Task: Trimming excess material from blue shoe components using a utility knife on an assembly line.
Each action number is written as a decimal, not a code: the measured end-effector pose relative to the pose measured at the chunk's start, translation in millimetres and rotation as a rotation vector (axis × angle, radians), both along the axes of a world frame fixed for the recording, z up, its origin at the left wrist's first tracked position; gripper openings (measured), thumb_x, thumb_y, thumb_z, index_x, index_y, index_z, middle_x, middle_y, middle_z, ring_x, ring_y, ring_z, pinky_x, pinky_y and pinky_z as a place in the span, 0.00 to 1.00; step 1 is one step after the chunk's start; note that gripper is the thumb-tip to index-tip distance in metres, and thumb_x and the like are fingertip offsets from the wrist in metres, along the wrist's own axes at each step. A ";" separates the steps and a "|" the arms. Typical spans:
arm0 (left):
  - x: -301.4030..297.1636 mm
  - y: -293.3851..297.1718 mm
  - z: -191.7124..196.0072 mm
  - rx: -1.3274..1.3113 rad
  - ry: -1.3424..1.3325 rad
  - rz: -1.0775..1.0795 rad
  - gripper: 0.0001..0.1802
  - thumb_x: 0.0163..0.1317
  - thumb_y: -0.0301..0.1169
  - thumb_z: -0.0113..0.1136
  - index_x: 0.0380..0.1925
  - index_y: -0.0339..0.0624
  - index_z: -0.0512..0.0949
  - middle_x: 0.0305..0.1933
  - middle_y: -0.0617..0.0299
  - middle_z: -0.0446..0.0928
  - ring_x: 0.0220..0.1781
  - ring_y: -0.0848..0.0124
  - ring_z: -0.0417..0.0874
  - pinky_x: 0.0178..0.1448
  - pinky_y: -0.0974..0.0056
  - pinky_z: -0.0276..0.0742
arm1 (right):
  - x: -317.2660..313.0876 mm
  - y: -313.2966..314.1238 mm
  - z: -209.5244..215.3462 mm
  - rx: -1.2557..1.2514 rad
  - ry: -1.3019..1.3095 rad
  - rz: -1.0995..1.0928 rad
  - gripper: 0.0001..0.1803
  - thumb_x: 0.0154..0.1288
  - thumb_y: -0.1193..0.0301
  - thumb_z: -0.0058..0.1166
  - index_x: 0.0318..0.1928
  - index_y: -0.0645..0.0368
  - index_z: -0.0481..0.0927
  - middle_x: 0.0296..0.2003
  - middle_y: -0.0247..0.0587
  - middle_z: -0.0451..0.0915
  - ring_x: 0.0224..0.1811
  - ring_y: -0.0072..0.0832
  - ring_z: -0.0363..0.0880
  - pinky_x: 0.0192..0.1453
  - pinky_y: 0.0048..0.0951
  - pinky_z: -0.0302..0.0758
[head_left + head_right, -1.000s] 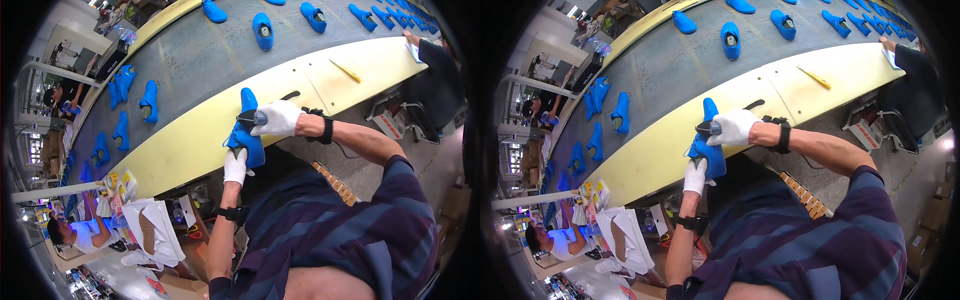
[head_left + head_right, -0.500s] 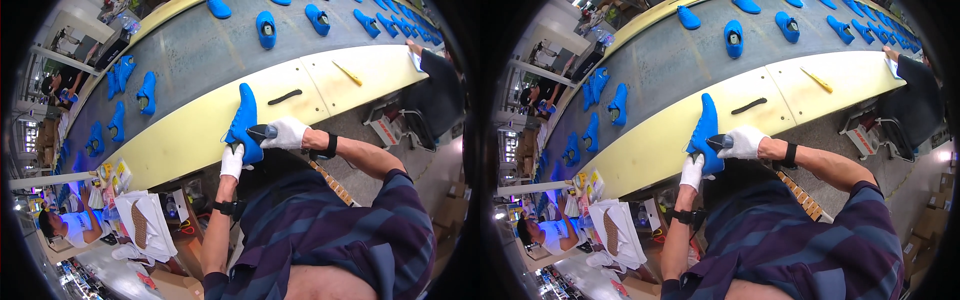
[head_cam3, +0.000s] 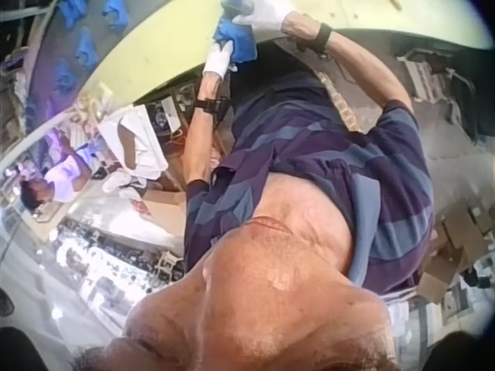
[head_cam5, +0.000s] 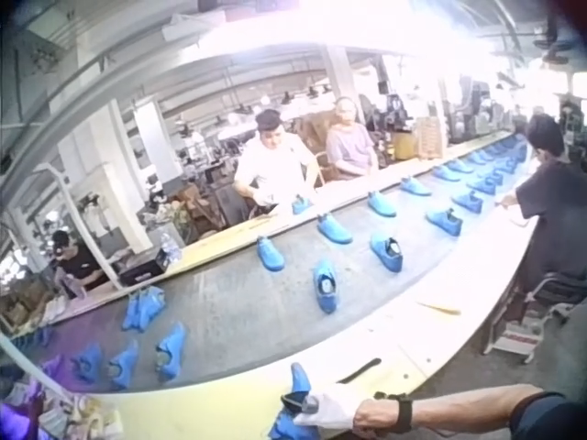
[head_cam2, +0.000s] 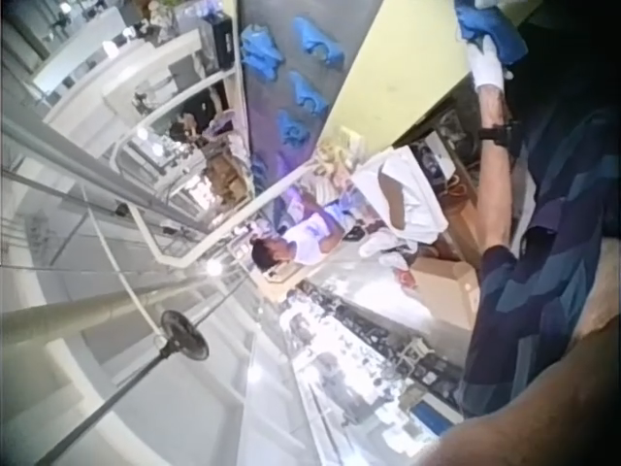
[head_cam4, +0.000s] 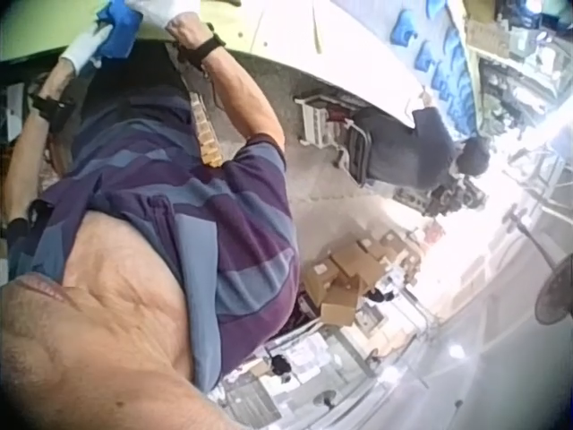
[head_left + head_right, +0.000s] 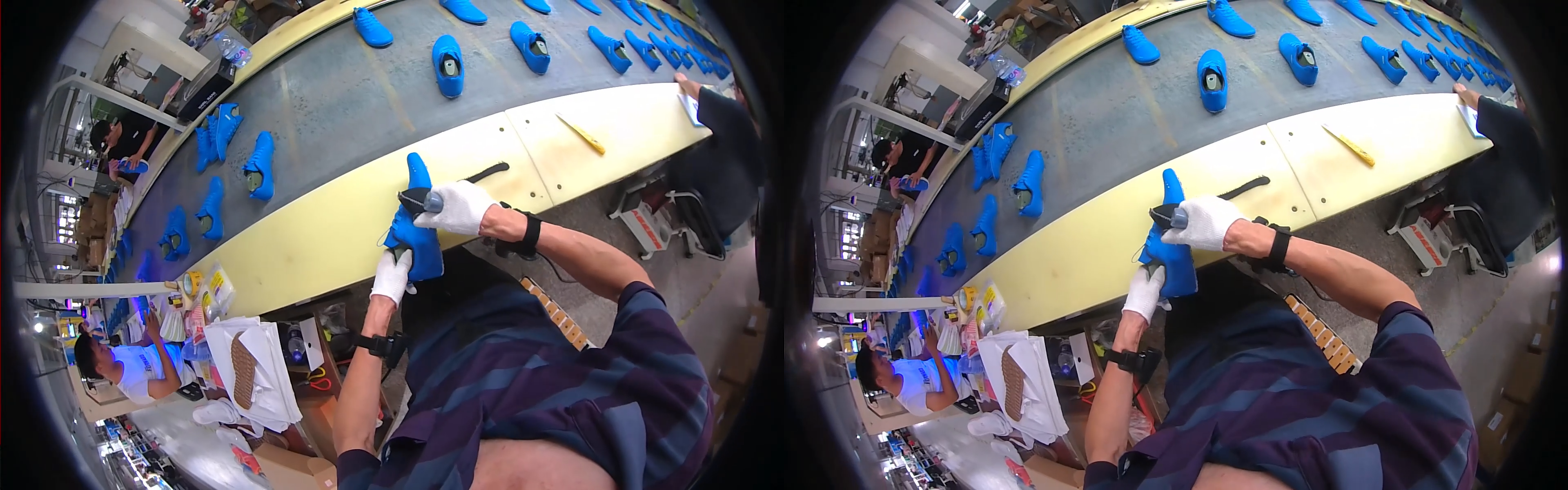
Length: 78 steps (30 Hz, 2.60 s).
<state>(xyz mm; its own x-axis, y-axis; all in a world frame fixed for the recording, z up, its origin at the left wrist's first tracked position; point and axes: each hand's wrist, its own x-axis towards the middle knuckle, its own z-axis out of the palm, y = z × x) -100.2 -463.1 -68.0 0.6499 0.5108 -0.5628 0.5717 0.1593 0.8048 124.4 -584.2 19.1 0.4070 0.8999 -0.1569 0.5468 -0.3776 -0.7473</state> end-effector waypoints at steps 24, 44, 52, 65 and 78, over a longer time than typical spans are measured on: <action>31.6 -5.5 24.4 1.189 -0.210 -0.475 0.53 0.49 0.34 0.84 0.76 0.45 0.67 0.70 0.38 0.73 0.69 0.40 0.77 0.71 0.43 0.73 | 44.0 -98.8 28.0 -0.220 0.070 -0.180 0.24 0.68 0.49 0.68 0.40 0.62 0.88 0.27 0.54 0.85 0.30 0.44 0.88 0.39 0.41 0.82; 13.3 -27.4 30.5 1.239 -0.163 -0.555 0.50 0.52 0.25 0.75 0.77 0.43 0.63 0.71 0.34 0.68 0.70 0.36 0.72 0.71 0.39 0.70 | 54.2 -72.8 6.4 -0.097 -0.141 -0.014 0.26 0.63 0.48 0.72 0.33 0.63 0.88 0.28 0.54 0.86 0.31 0.47 0.87 0.41 0.43 0.82; 15.0 -25.6 27.5 1.267 -0.180 -0.558 0.50 0.54 0.26 0.74 0.78 0.44 0.62 0.72 0.33 0.67 0.69 0.36 0.71 0.70 0.39 0.70 | 62.0 -48.0 -4.3 -0.263 -0.071 0.036 0.28 0.64 0.45 0.70 0.37 0.62 0.89 0.29 0.55 0.86 0.31 0.46 0.88 0.41 0.42 0.81; 12.5 -22.0 32.7 1.264 -0.189 -0.588 0.48 0.56 0.29 0.73 0.78 0.43 0.62 0.70 0.33 0.68 0.67 0.36 0.73 0.68 0.40 0.72 | 57.0 -56.0 1.6 -0.285 0.025 -0.047 0.29 0.63 0.45 0.70 0.39 0.62 0.90 0.29 0.50 0.86 0.30 0.37 0.86 0.41 0.39 0.81; 14.0 -18.1 21.6 1.272 -0.168 -0.583 0.57 0.49 0.30 0.79 0.80 0.44 0.59 0.72 0.34 0.65 0.68 0.37 0.72 0.66 0.42 0.72 | 57.3 -28.7 4.7 -0.269 -0.034 0.015 0.29 0.64 0.44 0.70 0.39 0.63 0.90 0.27 0.55 0.86 0.28 0.45 0.86 0.40 0.41 0.82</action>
<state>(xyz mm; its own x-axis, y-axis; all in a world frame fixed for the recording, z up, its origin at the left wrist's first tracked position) -86.3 -481.2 -46.4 0.9537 0.2428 0.1777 0.1871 -0.9412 0.2814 181.6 -612.9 23.8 0.4027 0.8340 -0.3772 0.5773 -0.5512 -0.6024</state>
